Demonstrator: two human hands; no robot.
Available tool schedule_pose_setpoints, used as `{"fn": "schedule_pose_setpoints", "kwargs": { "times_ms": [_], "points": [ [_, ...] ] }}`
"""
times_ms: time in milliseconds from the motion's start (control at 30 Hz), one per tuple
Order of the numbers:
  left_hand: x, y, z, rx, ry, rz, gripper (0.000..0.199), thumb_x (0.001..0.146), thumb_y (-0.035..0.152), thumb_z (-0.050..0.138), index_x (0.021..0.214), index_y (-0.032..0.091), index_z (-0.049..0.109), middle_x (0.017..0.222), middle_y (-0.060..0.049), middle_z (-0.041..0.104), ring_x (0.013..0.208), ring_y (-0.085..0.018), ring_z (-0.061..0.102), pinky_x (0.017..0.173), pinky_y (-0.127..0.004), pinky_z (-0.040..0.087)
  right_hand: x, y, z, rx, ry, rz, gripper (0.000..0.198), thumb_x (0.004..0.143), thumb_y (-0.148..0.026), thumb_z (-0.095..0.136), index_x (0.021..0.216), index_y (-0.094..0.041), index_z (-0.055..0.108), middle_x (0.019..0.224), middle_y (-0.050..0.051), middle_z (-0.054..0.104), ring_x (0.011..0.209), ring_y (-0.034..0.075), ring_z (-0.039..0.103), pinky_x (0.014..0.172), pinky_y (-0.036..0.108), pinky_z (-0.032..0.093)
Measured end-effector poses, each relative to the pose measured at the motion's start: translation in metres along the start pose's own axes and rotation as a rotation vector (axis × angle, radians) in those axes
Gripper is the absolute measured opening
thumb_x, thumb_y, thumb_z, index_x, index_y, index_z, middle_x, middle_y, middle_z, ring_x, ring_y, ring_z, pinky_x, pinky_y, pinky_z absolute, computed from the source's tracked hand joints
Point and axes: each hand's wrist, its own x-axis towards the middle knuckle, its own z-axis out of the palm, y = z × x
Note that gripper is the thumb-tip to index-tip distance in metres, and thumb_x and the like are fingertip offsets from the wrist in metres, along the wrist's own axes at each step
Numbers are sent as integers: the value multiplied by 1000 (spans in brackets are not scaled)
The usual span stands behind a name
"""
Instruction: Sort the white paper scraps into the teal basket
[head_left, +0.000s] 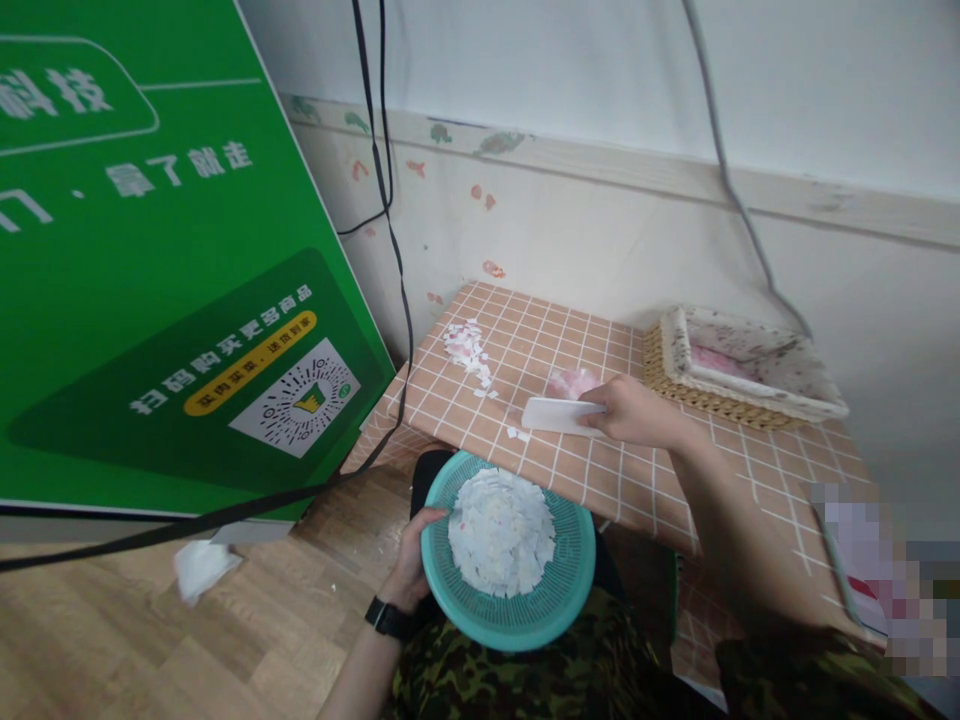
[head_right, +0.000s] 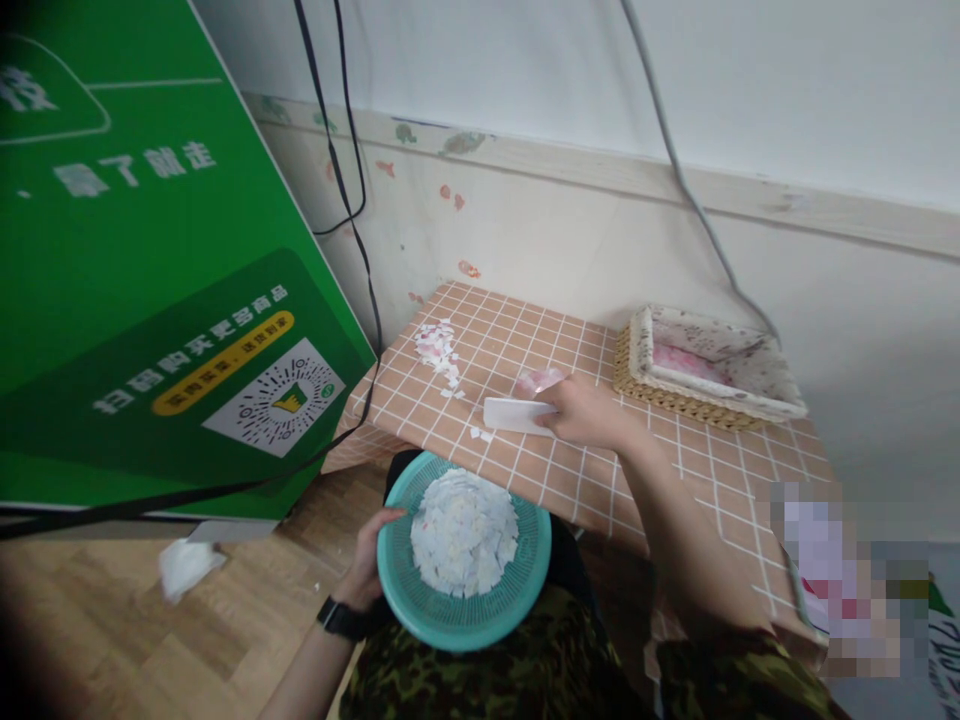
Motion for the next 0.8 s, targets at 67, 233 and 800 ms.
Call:
{"fn": "schedule_pose_setpoints", "kwargs": {
  "times_ms": [67,233,800],
  "points": [
    [0,0,0,-4,-4,-6,21,70,25,62,78,8,71,69,-11,75,61,-25,68,69,-40,52,-1,2,0,4,5,8,15,78,-22,53,69,-17,64,56,0,54,52,11,44,54,25,29],
    [-1,-1,0,-9,4,3,20,69,24,63,78,8,71,70,-12,75,61,-25,68,68,-39,52,-2,-2,-1,40,10,-28,16,78,-22,53,66,-17,62,57,0,55,54,11,45,55,25,30],
    [-1,1,2,8,8,27,18,70,22,62,78,8,71,68,-11,75,60,-24,68,67,-38,53,8,-6,6,-36,106,-40,18,79,-20,51,82,-17,69,65,4,62,60,14,51,58,25,32]
  ]
}}
